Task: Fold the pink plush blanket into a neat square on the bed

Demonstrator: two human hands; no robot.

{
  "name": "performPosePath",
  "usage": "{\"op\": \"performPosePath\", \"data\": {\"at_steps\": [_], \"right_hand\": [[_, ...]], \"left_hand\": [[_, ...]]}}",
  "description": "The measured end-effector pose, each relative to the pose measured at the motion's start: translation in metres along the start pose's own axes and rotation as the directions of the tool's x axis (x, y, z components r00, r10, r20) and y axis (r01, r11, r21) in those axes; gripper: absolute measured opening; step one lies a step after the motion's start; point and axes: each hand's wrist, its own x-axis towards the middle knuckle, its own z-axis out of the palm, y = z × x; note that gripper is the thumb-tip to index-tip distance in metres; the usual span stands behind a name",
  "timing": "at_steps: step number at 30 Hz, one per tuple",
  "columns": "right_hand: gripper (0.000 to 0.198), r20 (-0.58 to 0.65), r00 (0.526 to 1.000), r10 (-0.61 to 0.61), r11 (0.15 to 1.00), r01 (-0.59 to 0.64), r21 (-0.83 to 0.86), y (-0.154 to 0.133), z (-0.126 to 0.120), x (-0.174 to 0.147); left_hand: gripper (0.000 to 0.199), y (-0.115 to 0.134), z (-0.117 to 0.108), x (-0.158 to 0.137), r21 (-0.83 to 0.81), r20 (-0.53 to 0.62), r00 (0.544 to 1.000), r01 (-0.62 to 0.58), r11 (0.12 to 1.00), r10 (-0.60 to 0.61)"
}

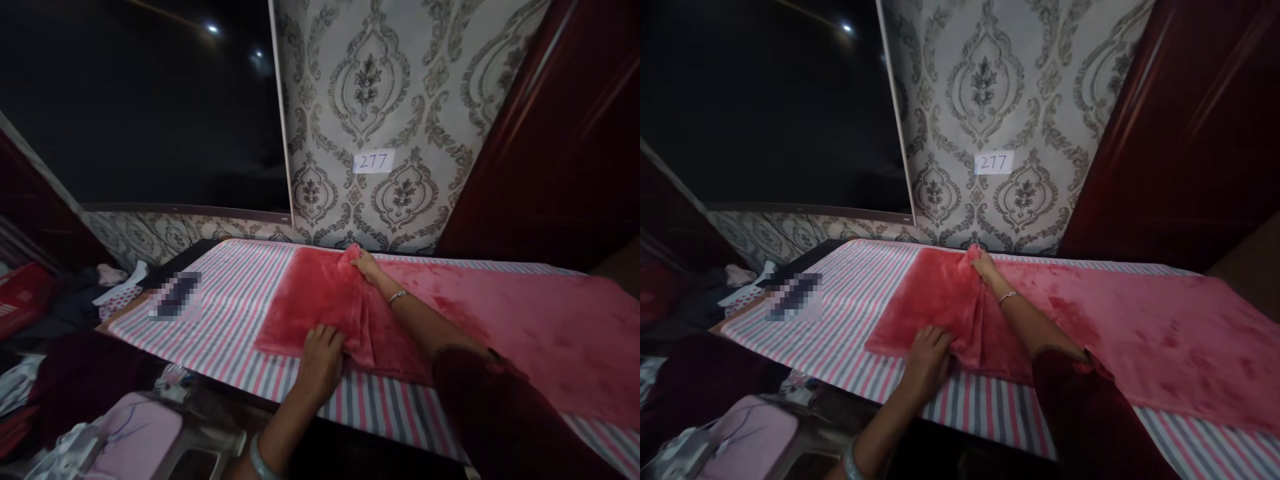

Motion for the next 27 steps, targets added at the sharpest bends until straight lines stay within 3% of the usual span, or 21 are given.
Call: {"op": "performPosePath", "data": {"at_steps": [3,5,11,19,27], "right_hand": [[0.05,-0.074,0.997,-0.034,0.998,0.03,-0.058,-0.008,-0.005,0.02],[0.059,-0.114,0.993,-0.042,0.994,0.029,-0.11,-0.009,-0.016,0.028],[0.051,-0.206,0.979,0.013,0.961,-0.069,-0.266,0.022,-0.045,0.016],[0.062,-0.16,0.982,-0.098,0.909,0.023,-0.416,0.025,-0.04,0.012],[0.055,-0.138,0.986,-0.098,0.826,0.003,-0.563,0.015,-0.045,-0.011]], "left_hand": [[0.031,0.012,0.0,0.014,-0.026,-0.081,0.996,-0.039,0.999,0.036],[0.028,0.024,0.009,0.019,-0.024,-0.066,0.995,-0.073,0.997,0.071],[0.022,0.043,0.041,0.012,0.043,0.052,0.989,-0.143,0.989,0.141],[0.034,0.04,0.05,0.002,-0.01,-0.074,0.976,-0.205,0.979,0.204],[0.035,0.044,0.056,0.002,-0.03,-0.113,0.972,-0.211,0.977,0.207]]}}
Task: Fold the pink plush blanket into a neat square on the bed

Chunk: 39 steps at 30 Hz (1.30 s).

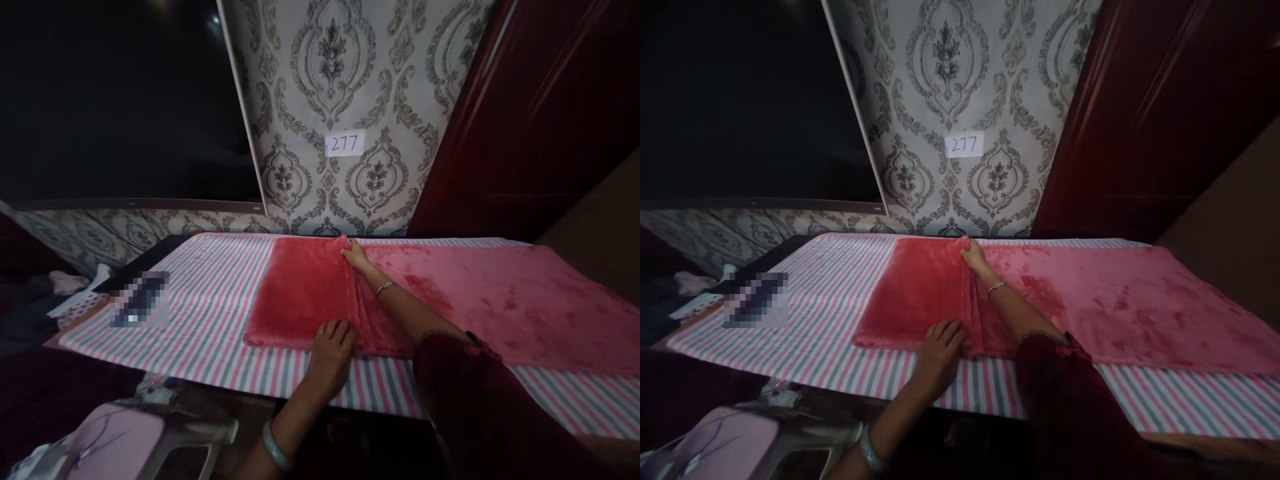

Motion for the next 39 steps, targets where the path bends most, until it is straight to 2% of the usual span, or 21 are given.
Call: {"op": "performPosePath", "data": {"at_steps": [4,9,13,18,24,27,30,35,39], "right_hand": [[0.053,0.014,0.999,-0.032,0.994,0.033,-0.102,-0.001,-0.012,-0.029],[0.03,0.033,0.999,0.022,0.962,-0.012,-0.271,0.005,-0.03,-0.07],[0.036,0.061,0.996,0.065,0.939,-0.041,-0.342,0.002,-0.035,-0.09],[0.019,0.043,0.999,-0.001,0.937,0.016,-0.349,-0.003,-0.03,-0.101],[0.013,0.002,0.999,0.032,0.936,-0.029,-0.35,0.007,-0.031,-0.102],[0.015,0.006,1.0,0.029,0.939,-0.025,-0.342,0.01,-0.033,-0.105],[0.024,0.012,1.0,0.011,0.938,-0.007,-0.347,0.014,-0.035,-0.114],[0.031,0.004,0.995,-0.102,0.898,0.094,-0.429,0.025,-0.034,-0.13],[0.03,-0.018,0.992,-0.124,0.923,0.109,-0.37,0.03,-0.034,-0.135]], "left_hand": [[0.035,-0.001,-0.001,0.001,-0.026,-0.025,1.0,-0.011,1.0,0.01],[0.032,-0.002,0.001,0.003,-0.014,-0.056,0.998,-0.019,1.0,0.018],[0.032,-0.003,0.006,0.002,-0.002,-0.05,0.998,-0.032,0.999,0.031],[0.04,-0.004,0.008,0.001,-0.004,0.036,0.999,-0.024,1.0,0.024],[0.041,-0.005,0.01,0.0,-0.021,0.073,0.995,-0.065,0.998,0.066],[0.039,-0.002,0.009,0.0,-0.011,0.033,0.997,-0.068,0.998,0.068],[0.035,0.002,0.006,0.001,-0.001,0.023,0.999,-0.041,0.999,0.041],[0.026,0.009,-0.001,0.005,0.026,0.095,0.995,-0.002,1.0,0.0],[0.023,0.012,-0.008,0.008,0.033,0.147,0.989,-0.016,0.999,0.011]]}}
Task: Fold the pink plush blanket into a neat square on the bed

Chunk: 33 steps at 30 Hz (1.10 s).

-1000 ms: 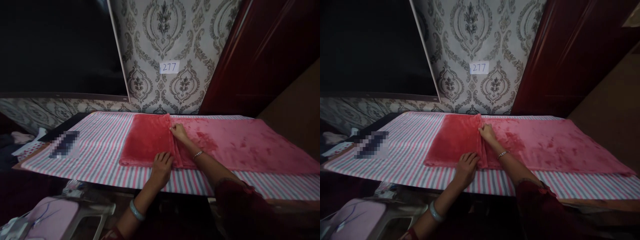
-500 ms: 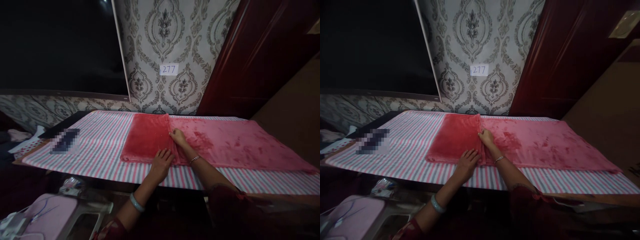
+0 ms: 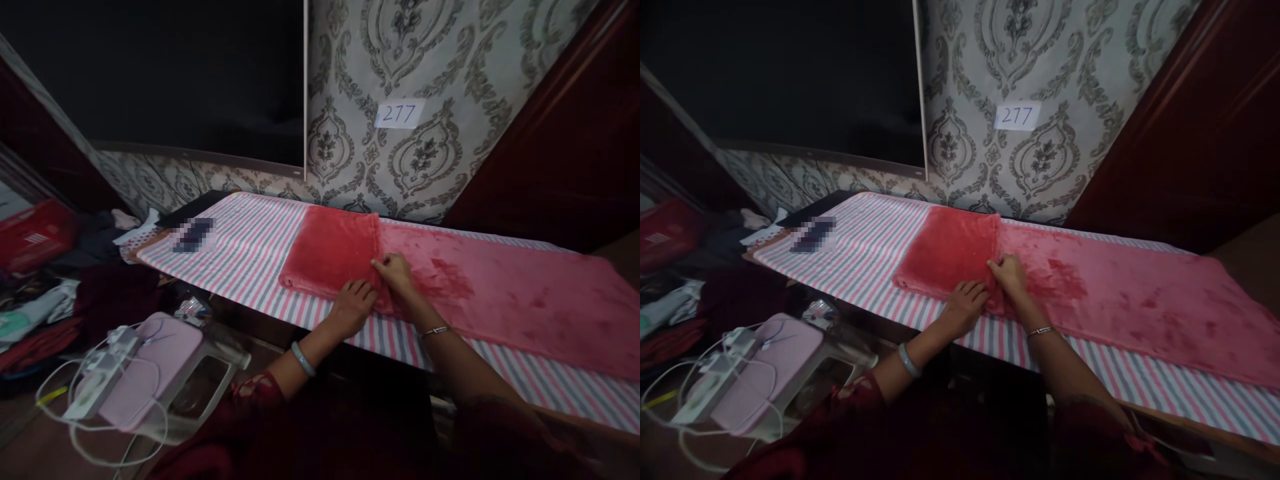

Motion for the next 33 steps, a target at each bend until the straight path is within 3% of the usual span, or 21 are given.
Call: {"op": "performPosePath", "data": {"at_steps": [5,11,17,28,33], "right_hand": [[0.037,0.061,0.998,0.021,0.987,-0.031,0.157,-0.001,-0.006,-0.004],[0.041,0.078,0.997,-0.012,0.977,-0.005,0.214,-0.007,-0.013,-0.022],[0.036,0.173,0.984,0.039,0.959,-0.086,0.27,-0.011,-0.016,-0.036],[0.016,0.092,0.988,0.122,0.962,-0.14,0.235,-0.004,-0.019,-0.037],[0.054,0.053,0.992,0.118,0.928,-0.129,0.349,-0.004,-0.017,-0.047]], "left_hand": [[0.023,0.0,-0.004,-0.001,0.015,-0.019,1.0,0.008,1.0,-0.008],[0.023,-0.005,0.004,-0.003,-0.001,-0.052,0.998,0.019,1.0,-0.019],[0.021,-0.008,0.003,-0.001,0.016,-0.107,0.994,0.02,1.0,-0.018],[0.024,-0.007,0.003,0.0,0.015,-0.061,0.998,0.018,1.0,-0.017],[0.023,-0.003,0.001,0.0,0.026,-0.028,0.999,0.037,0.999,-0.037]]}}
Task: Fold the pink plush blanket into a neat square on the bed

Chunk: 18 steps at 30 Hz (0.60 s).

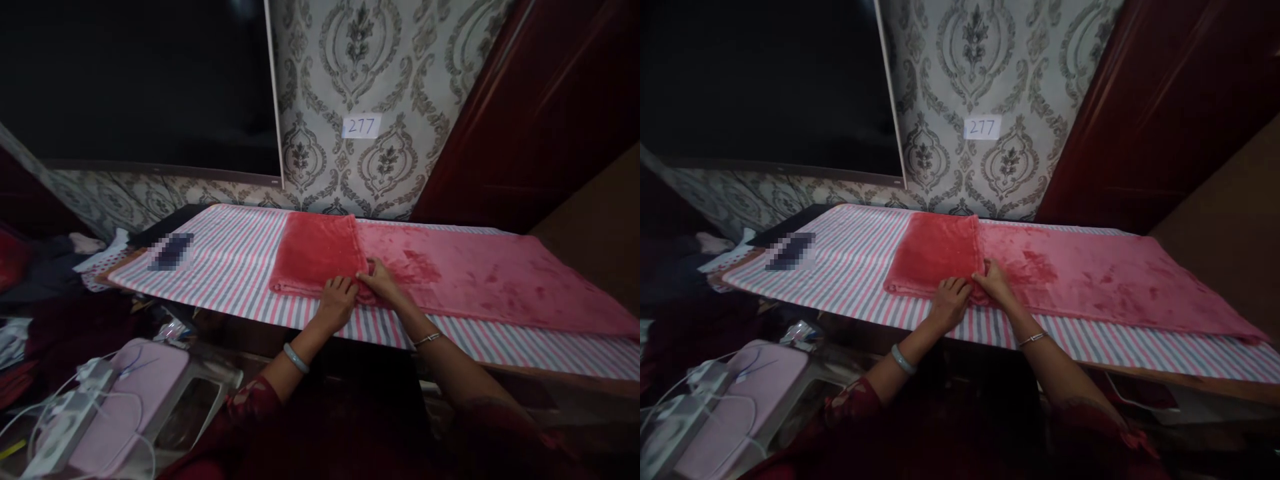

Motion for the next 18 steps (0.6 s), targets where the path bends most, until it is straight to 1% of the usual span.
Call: {"op": "performPosePath", "data": {"at_steps": [3,5,7,9,10,12,13,14,16,18], "right_hand": [[0.073,0.061,0.996,-0.071,0.991,0.064,0.115,0.001,-0.002,-0.006],[0.08,0.122,0.988,-0.09,0.971,0.06,0.232,-0.001,-0.005,-0.008],[0.085,0.196,0.978,-0.066,0.928,-0.012,0.373,-0.006,-0.009,-0.009],[0.085,0.252,0.967,-0.021,0.864,-0.11,0.492,-0.015,-0.012,-0.007],[0.084,0.273,0.962,0.0,0.831,-0.152,0.536,-0.021,-0.014,-0.005],[0.078,0.311,0.95,0.021,0.777,-0.212,0.592,-0.035,-0.016,0.0],[0.074,0.327,0.945,0.017,0.753,-0.228,0.618,-0.043,-0.017,0.003],[0.07,0.337,0.942,0.003,0.725,-0.234,0.648,-0.052,-0.018,0.006],[0.063,0.323,0.946,-0.04,0.658,-0.219,0.72,-0.069,-0.019,0.012],[0.06,0.281,0.957,-0.073,0.591,-0.186,0.785,-0.082,-0.02,0.014]], "left_hand": [[0.024,0.001,-0.002,-0.001,-0.015,0.007,1.0,0.016,1.0,-0.016],[0.027,0.003,-0.005,-0.003,-0.027,-0.028,0.999,0.03,0.999,-0.031],[0.027,0.004,-0.009,-0.008,-0.04,-0.087,0.995,0.054,0.998,-0.058],[0.026,0.006,-0.014,-0.015,-0.055,-0.121,0.991,0.054,0.997,-0.06],[0.025,0.006,-0.016,-0.018,-0.063,-0.117,0.992,0.034,0.997,-0.041],[0.021,0.003,-0.02,-0.023,-0.08,-0.066,0.998,-0.028,0.996,0.023],[0.02,0.001,-0.021,-0.024,-0.088,-0.033,0.998,-0.048,0.995,0.046],[0.018,-0.003,-0.022,-0.023,-0.093,0.0,0.999,-0.044,0.995,0.044],[0.02,-0.012,-0.025,-0.02,-0.089,0.042,0.998,0.045,0.995,-0.042],[0.029,-0.023,-0.031,-0.018,-0.061,0.048,0.982,0.188,0.98,-0.185]]}}
